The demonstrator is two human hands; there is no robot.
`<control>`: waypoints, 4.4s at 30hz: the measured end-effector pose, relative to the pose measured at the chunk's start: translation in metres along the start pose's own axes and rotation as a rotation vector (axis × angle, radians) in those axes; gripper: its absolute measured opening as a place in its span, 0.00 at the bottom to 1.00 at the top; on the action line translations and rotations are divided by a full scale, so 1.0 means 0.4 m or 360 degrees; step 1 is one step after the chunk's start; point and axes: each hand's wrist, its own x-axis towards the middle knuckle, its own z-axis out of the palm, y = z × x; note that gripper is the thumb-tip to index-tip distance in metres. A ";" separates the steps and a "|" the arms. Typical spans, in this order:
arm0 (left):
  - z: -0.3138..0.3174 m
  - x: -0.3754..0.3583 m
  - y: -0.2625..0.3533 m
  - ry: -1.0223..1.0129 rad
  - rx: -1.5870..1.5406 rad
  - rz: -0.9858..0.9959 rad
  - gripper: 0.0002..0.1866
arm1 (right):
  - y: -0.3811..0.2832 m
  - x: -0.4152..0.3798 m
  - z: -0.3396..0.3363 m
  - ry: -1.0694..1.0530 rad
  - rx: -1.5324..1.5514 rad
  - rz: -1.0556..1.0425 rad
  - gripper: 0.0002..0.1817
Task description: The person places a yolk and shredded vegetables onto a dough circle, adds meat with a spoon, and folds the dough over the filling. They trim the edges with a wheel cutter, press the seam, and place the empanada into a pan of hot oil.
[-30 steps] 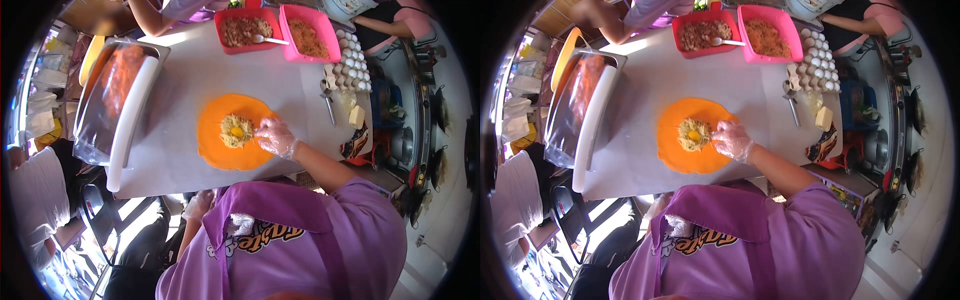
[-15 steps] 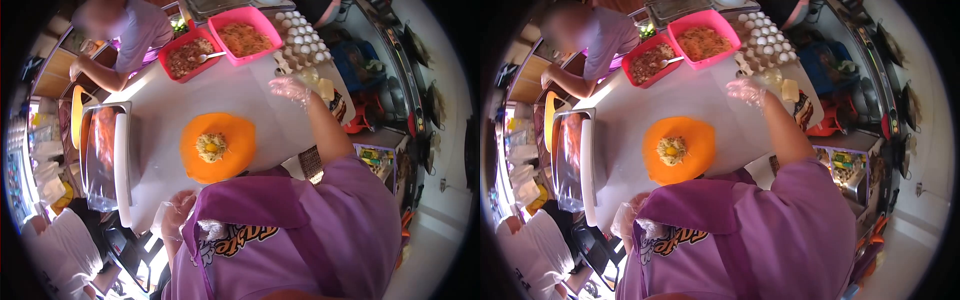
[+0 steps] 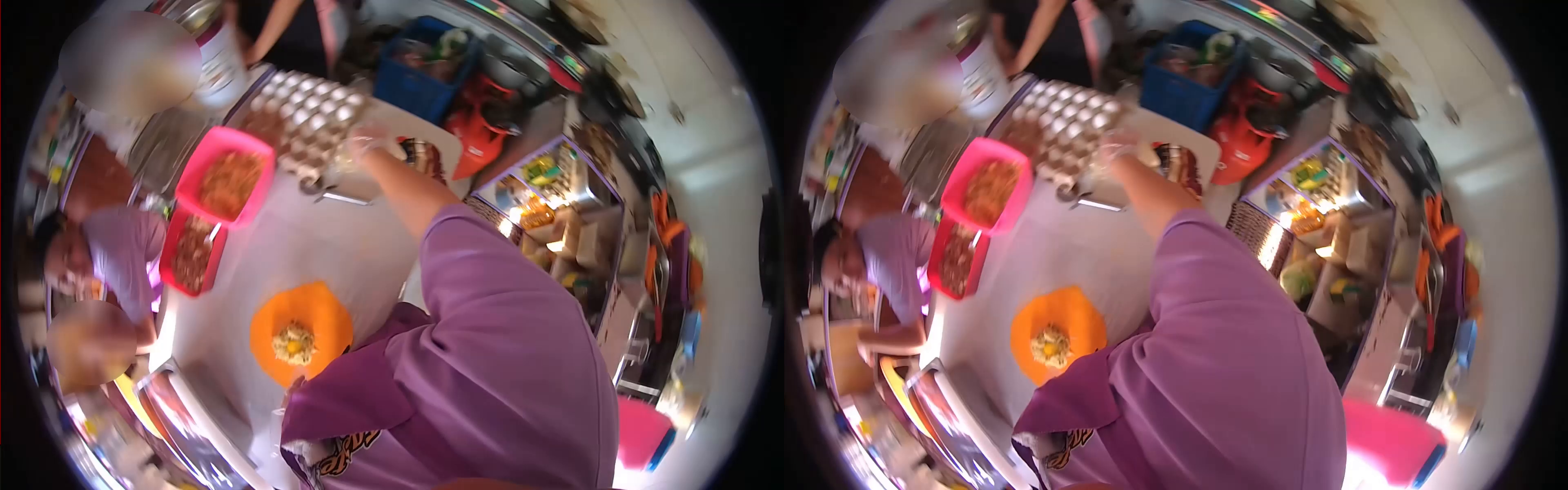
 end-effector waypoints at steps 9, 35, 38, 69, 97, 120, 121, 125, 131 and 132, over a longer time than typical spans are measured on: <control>-0.054 0.236 0.220 -0.0168 -0.1455 -0.0619 0.28 | 0.054 -0.253 -0.170 -0.0393 0.1691 -0.0176 0.18; 0.074 0.291 0.475 0.0586 -0.2559 -0.0158 0.27 | -0.168 -0.683 -0.367 -0.0536 0.2581 -0.1271 0.12; 0.055 0.284 0.402 0.0543 -0.2630 0.0038 0.26 | -0.219 -0.682 -0.372 -0.0134 0.1684 -0.1828 0.14; -0.009 0.122 0.264 0.1060 -0.2692 0.0256 0.22 | -0.453 -0.708 -0.319 -0.0479 0.1658 -0.2110 0.09; -0.036 0.137 0.273 0.1376 -0.2045 0.0194 0.25 | -0.444 -0.700 -0.252 -0.0167 0.1933 -0.1802 0.09; -0.012 0.057 0.312 0.1229 -0.0988 0.0157 0.16 | -0.486 -0.815 -0.320 -0.1720 0.2609 -0.1146 0.22; -0.010 0.058 0.307 0.1233 -0.0989 0.0158 0.16 | -0.487 -0.822 -0.329 -0.1607 0.2596 -0.1258 0.21; -0.006 0.062 0.310 0.1173 -0.1427 0.0401 0.13 | -0.505 -0.811 -0.268 -0.1664 0.2628 -0.0641 0.19; -0.003 0.055 0.337 0.1325 -0.1633 0.0091 0.09 | -0.498 -0.790 -0.248 -0.1645 0.2653 -0.0412 0.15; -0.004 0.055 0.339 0.1311 -0.1786 0.0068 0.09 | -0.495 -0.797 -0.260 -0.1627 0.2677 -0.0483 0.15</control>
